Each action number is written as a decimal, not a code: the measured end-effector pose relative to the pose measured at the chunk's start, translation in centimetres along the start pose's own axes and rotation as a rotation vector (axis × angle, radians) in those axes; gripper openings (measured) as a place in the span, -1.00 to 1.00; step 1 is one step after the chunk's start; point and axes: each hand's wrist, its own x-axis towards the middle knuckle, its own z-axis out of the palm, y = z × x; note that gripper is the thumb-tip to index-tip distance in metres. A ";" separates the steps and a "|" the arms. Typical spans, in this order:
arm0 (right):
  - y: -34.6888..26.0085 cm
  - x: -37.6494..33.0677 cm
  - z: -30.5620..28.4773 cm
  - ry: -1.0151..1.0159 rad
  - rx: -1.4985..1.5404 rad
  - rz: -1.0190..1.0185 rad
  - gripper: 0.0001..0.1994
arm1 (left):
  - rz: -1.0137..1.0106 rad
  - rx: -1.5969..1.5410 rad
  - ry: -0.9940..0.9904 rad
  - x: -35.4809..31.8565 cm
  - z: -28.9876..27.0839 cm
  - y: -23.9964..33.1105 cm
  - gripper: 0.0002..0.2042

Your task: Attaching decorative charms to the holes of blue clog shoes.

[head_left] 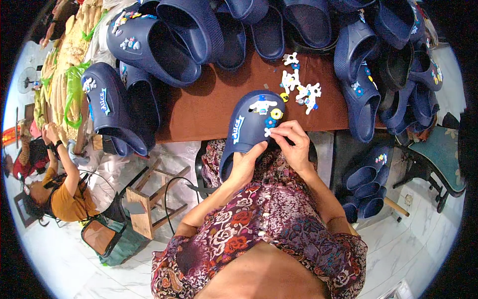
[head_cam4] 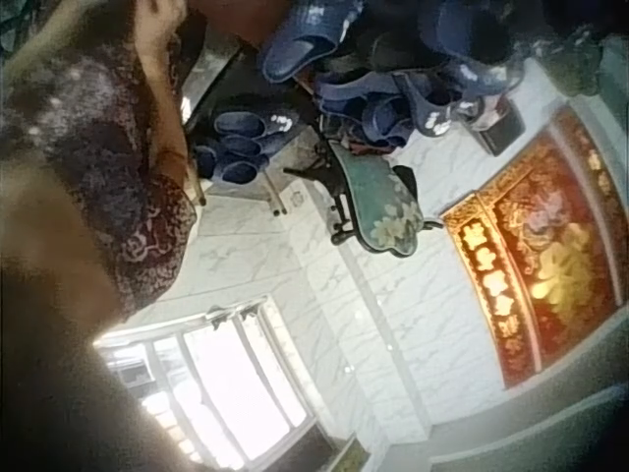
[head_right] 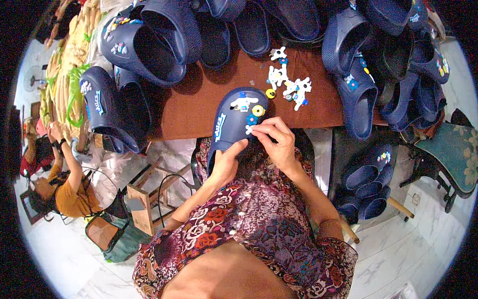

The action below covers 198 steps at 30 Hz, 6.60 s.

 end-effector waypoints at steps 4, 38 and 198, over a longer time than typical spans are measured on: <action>0.2 -0.1 0.0 -0.005 0.023 0.021 -0.83 | 0.000 0.013 -0.012 -0.1 0.0 0.1 -0.58; -0.1 -0.7 -2.9 0.001 0.331 0.422 -0.86 | 0.053 0.180 -0.149 0.3 0.3 1.4 -0.55; -0.9 -5.4 2.5 -0.242 0.170 0.291 -0.76 | 0.923 0.797 0.017 11.0 3.0 34.3 -0.68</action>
